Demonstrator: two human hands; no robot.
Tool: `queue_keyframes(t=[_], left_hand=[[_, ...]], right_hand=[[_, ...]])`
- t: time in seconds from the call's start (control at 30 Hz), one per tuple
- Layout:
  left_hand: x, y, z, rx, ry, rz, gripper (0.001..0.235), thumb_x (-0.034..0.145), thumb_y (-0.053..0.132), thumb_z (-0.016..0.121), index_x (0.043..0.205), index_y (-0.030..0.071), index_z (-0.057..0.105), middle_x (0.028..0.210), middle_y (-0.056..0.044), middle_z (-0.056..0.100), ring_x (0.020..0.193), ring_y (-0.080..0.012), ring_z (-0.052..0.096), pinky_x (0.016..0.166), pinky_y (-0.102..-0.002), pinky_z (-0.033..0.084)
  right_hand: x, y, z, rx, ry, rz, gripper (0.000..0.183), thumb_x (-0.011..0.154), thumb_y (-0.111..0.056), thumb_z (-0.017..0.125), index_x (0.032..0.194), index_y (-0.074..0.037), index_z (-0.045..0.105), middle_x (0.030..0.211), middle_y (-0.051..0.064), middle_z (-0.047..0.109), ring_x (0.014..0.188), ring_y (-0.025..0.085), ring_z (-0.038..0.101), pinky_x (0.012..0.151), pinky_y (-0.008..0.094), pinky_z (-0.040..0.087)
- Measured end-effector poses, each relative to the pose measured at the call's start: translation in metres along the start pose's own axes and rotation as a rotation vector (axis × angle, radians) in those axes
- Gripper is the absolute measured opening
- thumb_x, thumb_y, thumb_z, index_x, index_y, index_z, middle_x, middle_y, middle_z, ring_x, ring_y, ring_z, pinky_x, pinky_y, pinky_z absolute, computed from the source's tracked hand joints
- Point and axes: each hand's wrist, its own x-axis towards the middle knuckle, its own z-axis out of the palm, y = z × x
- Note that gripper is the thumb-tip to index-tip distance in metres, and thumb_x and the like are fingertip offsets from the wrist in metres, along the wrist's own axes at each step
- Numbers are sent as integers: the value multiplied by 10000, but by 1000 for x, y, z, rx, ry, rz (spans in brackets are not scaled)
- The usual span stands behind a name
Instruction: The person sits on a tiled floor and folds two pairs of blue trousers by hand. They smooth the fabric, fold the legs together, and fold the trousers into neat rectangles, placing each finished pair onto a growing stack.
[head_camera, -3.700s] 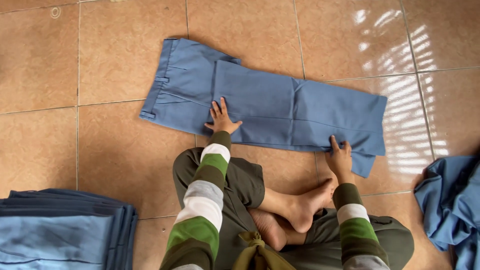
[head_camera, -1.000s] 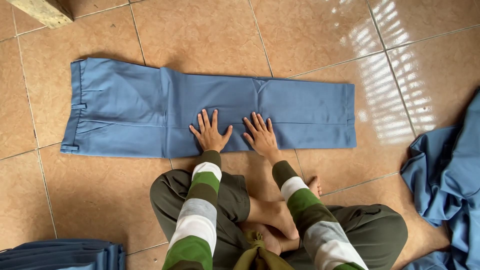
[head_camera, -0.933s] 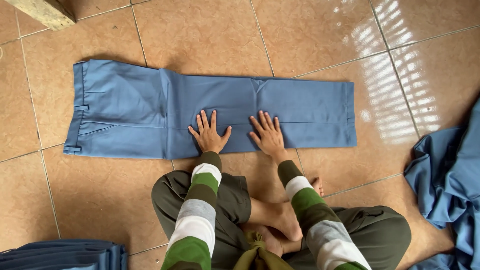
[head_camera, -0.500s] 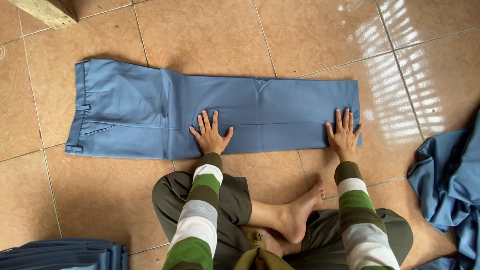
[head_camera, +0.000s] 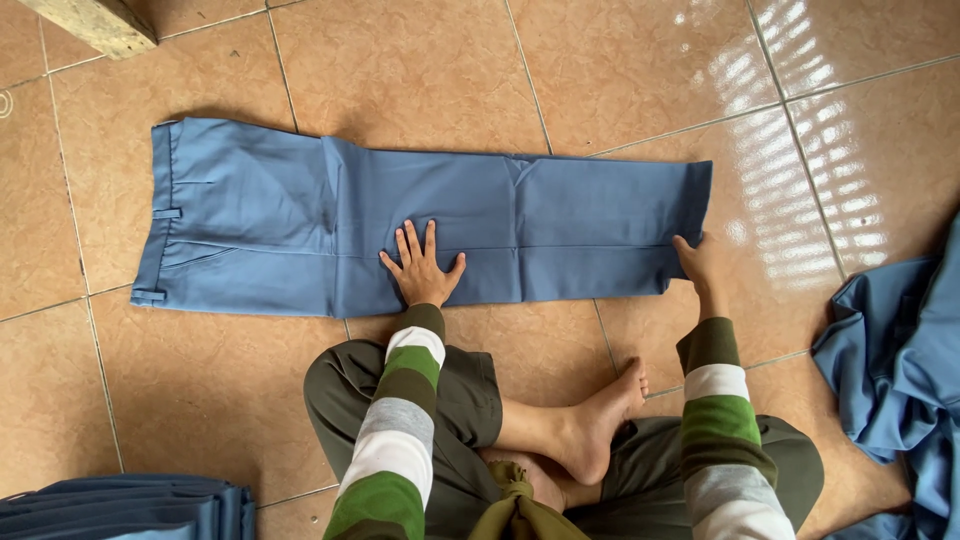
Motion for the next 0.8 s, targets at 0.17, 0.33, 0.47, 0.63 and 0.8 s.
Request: queue_keyframes(t=[0.17, 0.33, 0.47, 0.63, 0.8], left_hand=[[-1, 0, 3, 18, 11, 6, 888, 851, 735, 471, 1606, 291, 324, 1673, -150, 256, 1554, -339, 188, 1145, -731, 67], [-2, -2, 8, 25, 23, 14, 882, 858, 734, 460, 1606, 285, 328, 1664, -160, 272, 1547, -350, 205, 1135, -733, 72], [-2, -1, 10, 17, 45, 22, 881, 853, 741, 454, 1597, 281, 347, 1655, -168, 288, 1544, -356, 212, 1135, -731, 77], [-4, 6, 13, -37, 12, 55, 894, 847, 748, 475, 1592, 268, 359, 1654, -186, 285, 1542, -373, 214, 1131, -732, 71], [-7, 23, 4, -189, -116, 123, 857, 896, 718, 439, 1589, 221, 352, 1631, -207, 329, 1531, -372, 262, 1128, -695, 112]], right_hand=[[-45, -87, 33, -240, 254, -338, 478, 904, -456, 737, 1149, -54, 650, 835, 160, 707, 790, 360, 733, 660, 430, 568], [-189, -255, -1, -85, -144, -226, 768, 1007, -243, 584, 1606, -113, 123, 978, 336, 710, 936, 527, 708, 801, 613, 569], [-229, -277, 29, -212, -199, -408, 655, 1030, -218, 489, 1633, -161, 240, 894, 213, 736, 776, 401, 748, 660, 503, 600], [-217, -266, 24, -233, -208, -308, 663, 1013, -293, 488, 1633, -239, 262, 892, 192, 737, 794, 408, 741, 666, 528, 586], [-200, -243, 0, -261, -261, -191, 663, 1016, -325, 449, 1640, -337, 225, 969, 202, 730, 879, 428, 730, 742, 545, 567]])
